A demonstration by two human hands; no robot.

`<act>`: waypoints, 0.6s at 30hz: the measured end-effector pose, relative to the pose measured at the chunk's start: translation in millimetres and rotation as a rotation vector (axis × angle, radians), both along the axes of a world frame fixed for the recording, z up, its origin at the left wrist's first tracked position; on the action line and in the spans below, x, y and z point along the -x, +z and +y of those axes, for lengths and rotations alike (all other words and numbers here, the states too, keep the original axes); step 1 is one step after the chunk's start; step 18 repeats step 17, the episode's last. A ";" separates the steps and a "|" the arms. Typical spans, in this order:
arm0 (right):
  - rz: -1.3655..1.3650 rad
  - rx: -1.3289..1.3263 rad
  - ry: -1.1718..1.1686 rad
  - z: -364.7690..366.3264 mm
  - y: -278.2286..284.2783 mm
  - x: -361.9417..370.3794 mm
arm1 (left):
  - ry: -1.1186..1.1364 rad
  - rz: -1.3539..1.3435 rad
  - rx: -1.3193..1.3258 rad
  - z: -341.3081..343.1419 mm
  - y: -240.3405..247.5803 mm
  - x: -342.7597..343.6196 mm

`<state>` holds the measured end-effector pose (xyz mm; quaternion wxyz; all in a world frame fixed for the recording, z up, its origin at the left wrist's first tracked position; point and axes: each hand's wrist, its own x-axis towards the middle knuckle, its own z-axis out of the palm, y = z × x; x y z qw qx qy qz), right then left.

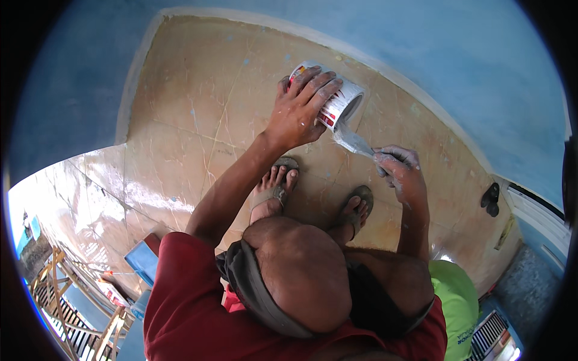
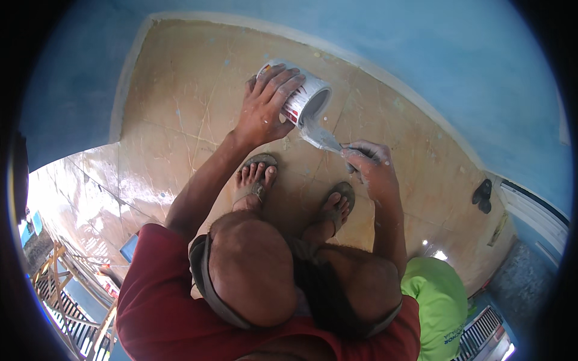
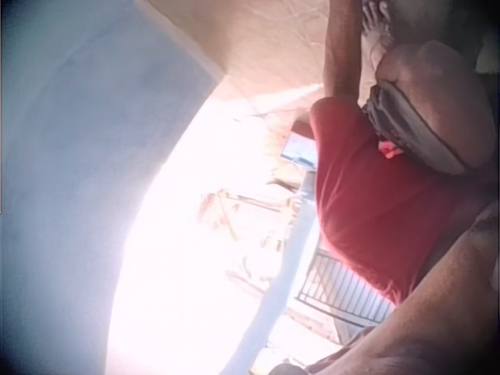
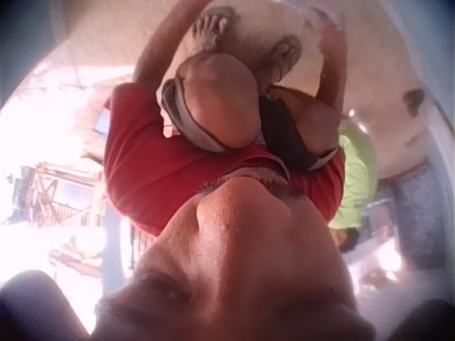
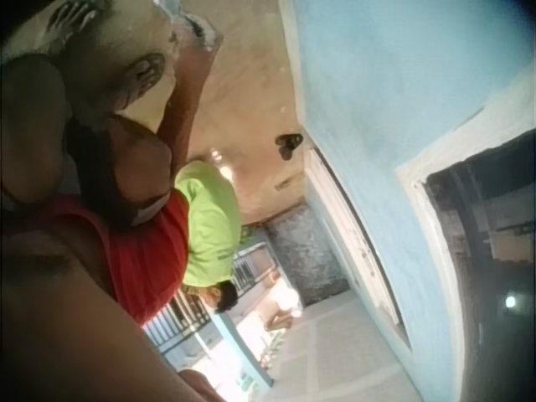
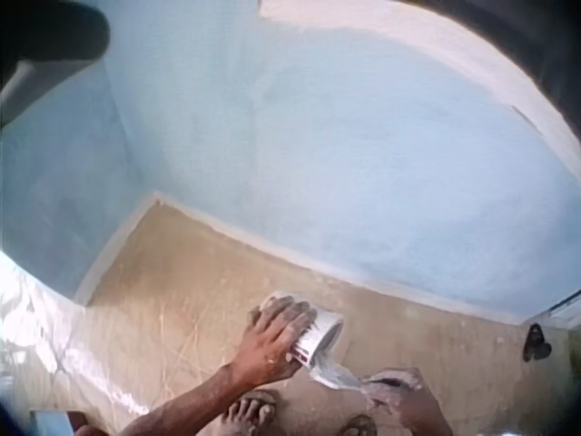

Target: The person paints the lower edge of a wall where it meets the tiled floor using a paintbrush and a small container of white paint. They repeatedly dip the brush and apply paint along the baseboard area, moving around the room to cover different sections.

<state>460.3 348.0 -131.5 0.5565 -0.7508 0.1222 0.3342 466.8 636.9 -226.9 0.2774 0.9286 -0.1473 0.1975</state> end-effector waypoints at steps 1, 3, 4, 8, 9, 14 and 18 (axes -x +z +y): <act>0.041 0.012 -0.062 2.1 -1.2 2.1 | -0.012 -0.007 -0.015 0.6 -1.5 -0.6; 0.100 -0.023 -0.179 6.0 -6.7 6.4 | -0.016 -0.014 -0.029 0.5 -3.8 -0.9; 0.148 -0.091 -0.186 5.7 -8.3 6.4 | -0.018 -0.018 -0.036 0.6 -4.8 -1.2; 0.294 -0.323 -0.224 2.5 -14.1 6.1 | -0.015 -0.063 -0.012 1.1 -7.9 -5.0; 0.323 -0.371 -0.227 1.7 -15.9 7.0 | -0.014 -0.065 -0.009 1.3 -8.7 -4.0; 0.489 -0.634 -0.256 -1.7 -29.5 11.0 | -0.015 -0.053 0.007 2.1 -11.0 0.3; 0.541 -0.746 -0.257 -4.0 -38.1 12.0 | -0.008 -0.067 -0.003 3.1 -12.1 1.8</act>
